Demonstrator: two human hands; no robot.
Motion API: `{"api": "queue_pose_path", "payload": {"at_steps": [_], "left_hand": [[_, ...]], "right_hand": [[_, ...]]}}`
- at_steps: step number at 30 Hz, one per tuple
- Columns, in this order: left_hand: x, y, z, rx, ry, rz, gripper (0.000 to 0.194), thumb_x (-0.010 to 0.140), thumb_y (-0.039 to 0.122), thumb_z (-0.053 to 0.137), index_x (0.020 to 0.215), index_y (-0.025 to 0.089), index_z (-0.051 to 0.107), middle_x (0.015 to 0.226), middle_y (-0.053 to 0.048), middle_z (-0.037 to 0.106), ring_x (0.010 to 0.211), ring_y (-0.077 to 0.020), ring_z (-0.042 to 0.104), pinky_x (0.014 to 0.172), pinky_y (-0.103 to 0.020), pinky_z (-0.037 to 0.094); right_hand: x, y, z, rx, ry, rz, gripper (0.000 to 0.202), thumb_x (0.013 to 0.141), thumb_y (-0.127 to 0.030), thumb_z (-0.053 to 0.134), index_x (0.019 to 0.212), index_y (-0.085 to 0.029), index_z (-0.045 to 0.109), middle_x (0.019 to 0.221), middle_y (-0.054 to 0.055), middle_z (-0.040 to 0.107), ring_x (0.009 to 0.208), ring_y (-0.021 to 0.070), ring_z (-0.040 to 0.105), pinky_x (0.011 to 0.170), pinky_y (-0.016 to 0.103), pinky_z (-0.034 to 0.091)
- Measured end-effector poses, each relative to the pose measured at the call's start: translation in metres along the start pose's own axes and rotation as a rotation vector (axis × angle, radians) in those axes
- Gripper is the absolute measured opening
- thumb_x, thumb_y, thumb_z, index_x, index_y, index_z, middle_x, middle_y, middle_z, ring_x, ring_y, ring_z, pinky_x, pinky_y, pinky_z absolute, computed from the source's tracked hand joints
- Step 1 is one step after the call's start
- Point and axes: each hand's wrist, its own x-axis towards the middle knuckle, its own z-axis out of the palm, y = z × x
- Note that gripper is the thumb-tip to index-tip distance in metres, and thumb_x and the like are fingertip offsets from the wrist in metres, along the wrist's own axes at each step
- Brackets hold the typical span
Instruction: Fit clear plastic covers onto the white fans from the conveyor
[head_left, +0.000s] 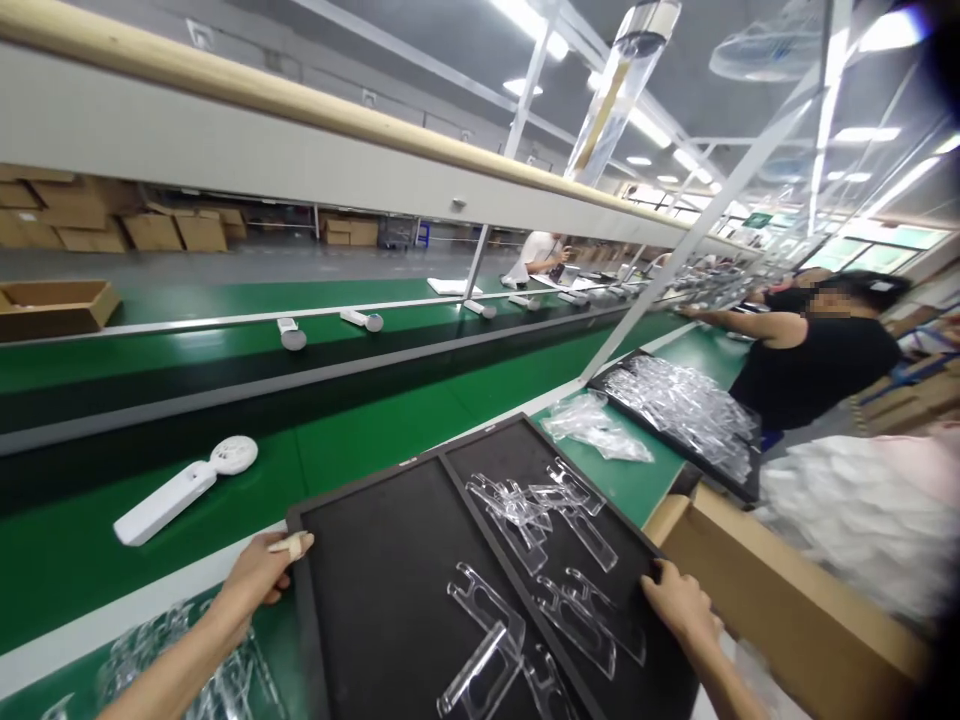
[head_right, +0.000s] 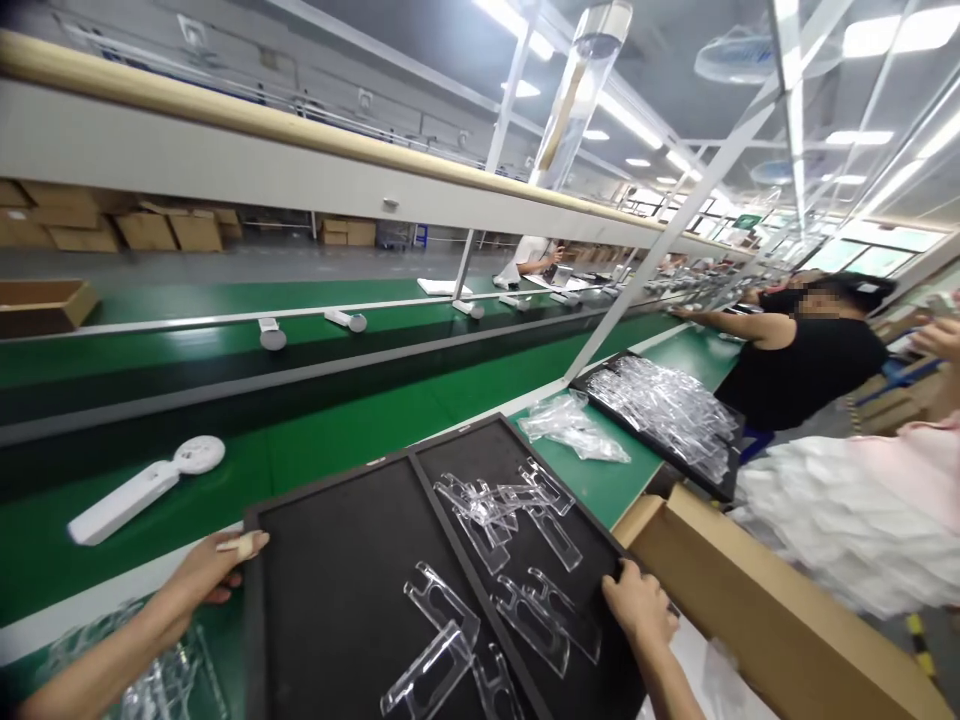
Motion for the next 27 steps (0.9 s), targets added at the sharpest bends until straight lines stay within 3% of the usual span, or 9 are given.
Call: {"api": "queue_pose_path", "payload": {"at_steps": [3,6,8,11,15,19,22,27], "left_hand": [[-0.022,0.009,0.007,-0.408,-0.134,-0.065,0.067,0.058,0.058,0.066,0.109,0.016,0.054,0.104,-0.014,0.065,0.091,-0.0265,0.064,0.068,-0.032,0.052],[-0.051,0.013,0.021,-0.643,-0.203,-0.086,0.088,0.052,0.055,0.074,0.129,0.029,0.040,0.117,-0.011,0.062,0.100,-0.0288,0.062,0.073,-0.037,0.053],[-0.066,0.011,0.030,-0.716,-0.182,-0.116,0.101,0.050,0.055,0.075,0.136,0.035,0.026,0.116,-0.009,0.063,0.096,-0.0303,0.064,0.074,-0.040,0.053],[-0.074,0.012,0.031,-0.670,-0.141,-0.047,0.097,0.057,0.054,0.069,0.139,0.032,0.022,0.111,-0.008,0.066,0.098,-0.0299,0.064,0.078,-0.039,0.054],[-0.069,0.039,0.000,-0.579,-0.017,0.024,0.076,0.069,0.045,0.061,0.137,0.028,0.030,0.115,-0.007,0.065,0.104,-0.0286,0.062,0.077,-0.034,0.056],[-0.068,0.086,-0.044,-0.677,0.105,0.083,0.057,0.072,0.031,0.063,0.127,0.027,0.046,0.109,-0.005,0.065,0.086,-0.0219,0.066,0.062,-0.026,0.055],[-0.070,0.112,-0.067,-0.747,0.245,0.205,0.048,0.069,0.023,0.067,0.116,0.025,0.055,0.101,-0.001,0.063,0.078,-0.0133,0.060,0.057,-0.016,0.050],[-0.068,0.120,-0.088,-0.681,0.428,0.459,0.050,0.066,0.026,0.070,0.113,0.022,0.056,0.101,0.000,0.062,0.089,-0.0134,0.058,0.063,-0.014,0.048]], "right_hand": [[0.010,0.004,0.000,-0.002,0.052,0.007,0.053,0.076,-0.031,0.038,0.122,-0.010,0.050,0.117,0.025,0.053,0.112,0.0405,0.049,0.085,0.051,0.041],[0.024,0.008,-0.002,0.021,0.058,-0.018,0.051,0.076,-0.029,0.040,0.121,-0.009,0.052,0.119,0.024,0.054,0.113,0.0390,0.049,0.086,0.049,0.042],[0.034,0.010,-0.004,0.042,0.044,-0.035,0.047,0.074,-0.028,0.042,0.115,-0.012,0.057,0.115,0.022,0.058,0.110,0.0386,0.051,0.083,0.050,0.043],[0.046,0.011,-0.008,0.083,0.026,-0.073,0.033,0.074,-0.030,0.045,0.098,-0.018,0.065,0.101,0.018,0.064,0.102,0.0395,0.055,0.077,0.052,0.045],[0.052,-0.005,-0.018,0.181,0.019,-0.187,0.019,0.081,-0.027,0.048,0.084,-0.019,0.065,0.089,0.013,0.065,0.097,0.0319,0.058,0.083,0.046,0.044],[0.056,-0.042,-0.029,0.337,0.038,-0.252,0.019,0.088,-0.031,0.052,0.097,-0.016,0.060,0.097,0.006,0.062,0.090,0.0196,0.059,0.083,0.040,0.045],[0.062,-0.074,-0.038,0.478,0.055,-0.257,0.025,0.088,-0.035,0.054,0.104,-0.016,0.057,0.104,0.004,0.060,0.091,0.0179,0.059,0.080,0.039,0.048],[0.071,-0.130,-0.042,0.754,0.078,-0.230,0.029,0.088,-0.034,0.055,0.111,-0.016,0.055,0.111,0.006,0.058,0.094,0.0194,0.059,0.080,0.040,0.050]]}}
